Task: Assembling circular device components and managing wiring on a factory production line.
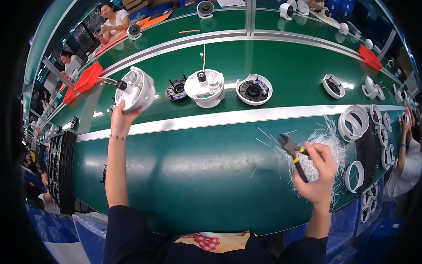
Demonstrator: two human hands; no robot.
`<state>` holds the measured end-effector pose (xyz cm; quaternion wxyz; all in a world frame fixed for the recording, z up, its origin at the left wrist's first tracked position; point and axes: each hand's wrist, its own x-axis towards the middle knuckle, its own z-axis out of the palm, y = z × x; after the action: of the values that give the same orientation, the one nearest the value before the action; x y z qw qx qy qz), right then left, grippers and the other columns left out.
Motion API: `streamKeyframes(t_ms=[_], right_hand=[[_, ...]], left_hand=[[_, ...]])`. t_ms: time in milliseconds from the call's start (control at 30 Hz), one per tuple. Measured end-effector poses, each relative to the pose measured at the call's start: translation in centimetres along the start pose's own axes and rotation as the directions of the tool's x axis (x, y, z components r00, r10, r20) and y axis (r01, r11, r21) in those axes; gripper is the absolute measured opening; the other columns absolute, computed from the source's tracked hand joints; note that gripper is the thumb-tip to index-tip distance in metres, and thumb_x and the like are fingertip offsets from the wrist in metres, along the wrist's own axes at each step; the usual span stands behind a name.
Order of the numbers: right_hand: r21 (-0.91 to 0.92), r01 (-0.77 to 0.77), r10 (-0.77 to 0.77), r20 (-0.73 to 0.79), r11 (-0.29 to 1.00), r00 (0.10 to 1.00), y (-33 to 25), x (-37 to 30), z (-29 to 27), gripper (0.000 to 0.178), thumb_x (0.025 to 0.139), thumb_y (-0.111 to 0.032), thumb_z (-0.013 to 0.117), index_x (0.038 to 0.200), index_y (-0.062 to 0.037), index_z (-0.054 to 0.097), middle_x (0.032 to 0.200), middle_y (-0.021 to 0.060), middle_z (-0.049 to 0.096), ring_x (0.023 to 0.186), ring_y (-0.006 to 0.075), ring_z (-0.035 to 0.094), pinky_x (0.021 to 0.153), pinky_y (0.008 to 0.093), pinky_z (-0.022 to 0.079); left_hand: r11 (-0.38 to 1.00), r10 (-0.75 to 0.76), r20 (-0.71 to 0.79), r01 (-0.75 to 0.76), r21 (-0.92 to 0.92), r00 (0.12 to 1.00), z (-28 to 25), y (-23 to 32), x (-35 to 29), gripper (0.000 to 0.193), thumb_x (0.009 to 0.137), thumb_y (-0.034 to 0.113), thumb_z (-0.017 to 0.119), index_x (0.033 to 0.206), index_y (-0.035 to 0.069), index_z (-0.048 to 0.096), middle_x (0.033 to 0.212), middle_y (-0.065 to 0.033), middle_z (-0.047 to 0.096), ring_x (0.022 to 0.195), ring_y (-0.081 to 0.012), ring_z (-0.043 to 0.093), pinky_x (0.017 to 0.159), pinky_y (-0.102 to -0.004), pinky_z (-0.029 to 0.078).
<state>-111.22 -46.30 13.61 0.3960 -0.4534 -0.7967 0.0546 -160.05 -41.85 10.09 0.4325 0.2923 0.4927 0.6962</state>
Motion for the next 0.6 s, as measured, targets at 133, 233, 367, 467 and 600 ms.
streamKeyframes(t_ms=[133,233,367,467,600], right_hand=[[0.032,0.120,-0.121,0.038,0.992,0.992,-1.5,2.1,2.4,0.053,0.053,-0.001,0.059,0.105,0.0013,0.056,0.091,0.0147,0.052,0.078,0.0257,0.054,0.069,0.0304,0.044],[-0.122,0.318,-0.310,0.084,0.940,0.947,-1.4,6.8,3.6,0.056,0.051,-0.003,0.061,0.107,-0.0008,0.055,0.095,0.0158,0.053,0.087,0.0300,0.053,0.077,0.0359,0.042],[-0.193,0.499,-0.462,0.209,0.845,0.862,-1.3,15.9,6.5,0.056,0.051,-0.003,0.063,0.106,-0.0014,0.055,0.100,0.0144,0.053,0.093,0.0309,0.050,0.082,0.0375,0.038],[-0.242,0.597,-0.517,0.324,0.765,0.793,-1.2,21.5,8.8,0.054,0.050,-0.003,0.064,0.104,-0.0009,0.055,0.099,0.0136,0.052,0.092,0.0300,0.049,0.082,0.0367,0.037],[-0.255,0.680,-0.503,0.509,0.687,0.699,-0.9,25.0,12.2,0.052,0.049,-0.004,0.064,0.100,-0.0006,0.057,0.094,0.0119,0.052,0.091,0.0283,0.048,0.080,0.0359,0.036]], left_hand=[[0.984,-0.147,-0.212,0.121,-0.131,0.966,-6.9,-1.9,8.1,0.042,0.088,0.015,0.034,0.125,-0.001,0.027,0.117,-0.0240,0.042,0.091,-0.0389,0.056,0.070,-0.0394,0.055],[0.995,-0.095,-0.196,0.087,-0.046,0.976,-8.9,-4.9,10.3,0.044,0.089,0.020,0.036,0.127,0.002,0.024,0.118,-0.0242,0.040,0.082,-0.0373,0.060,0.062,-0.0375,0.056],[0.933,-0.032,-0.394,0.169,0.318,0.918,-7.3,-2.4,8.5,0.056,0.086,0.030,0.045,0.126,-0.002,0.021,0.116,-0.0248,0.042,0.079,-0.0325,0.062,0.058,-0.0357,0.055],[0.169,0.919,-0.114,-0.114,0.979,0.378,-4.4,-2.2,4.9,0.053,0.080,0.023,0.056,0.120,-0.003,0.033,0.089,-0.0161,0.057,0.073,-0.0231,0.061,0.060,-0.0313,0.048],[0.296,0.672,0.357,-0.677,0.674,0.649,4.8,-2.1,1.9,0.027,0.074,0.011,0.056,0.101,0.006,0.054,0.083,-0.0092,0.057,0.074,-0.0266,0.057,0.068,-0.0359,0.046]])
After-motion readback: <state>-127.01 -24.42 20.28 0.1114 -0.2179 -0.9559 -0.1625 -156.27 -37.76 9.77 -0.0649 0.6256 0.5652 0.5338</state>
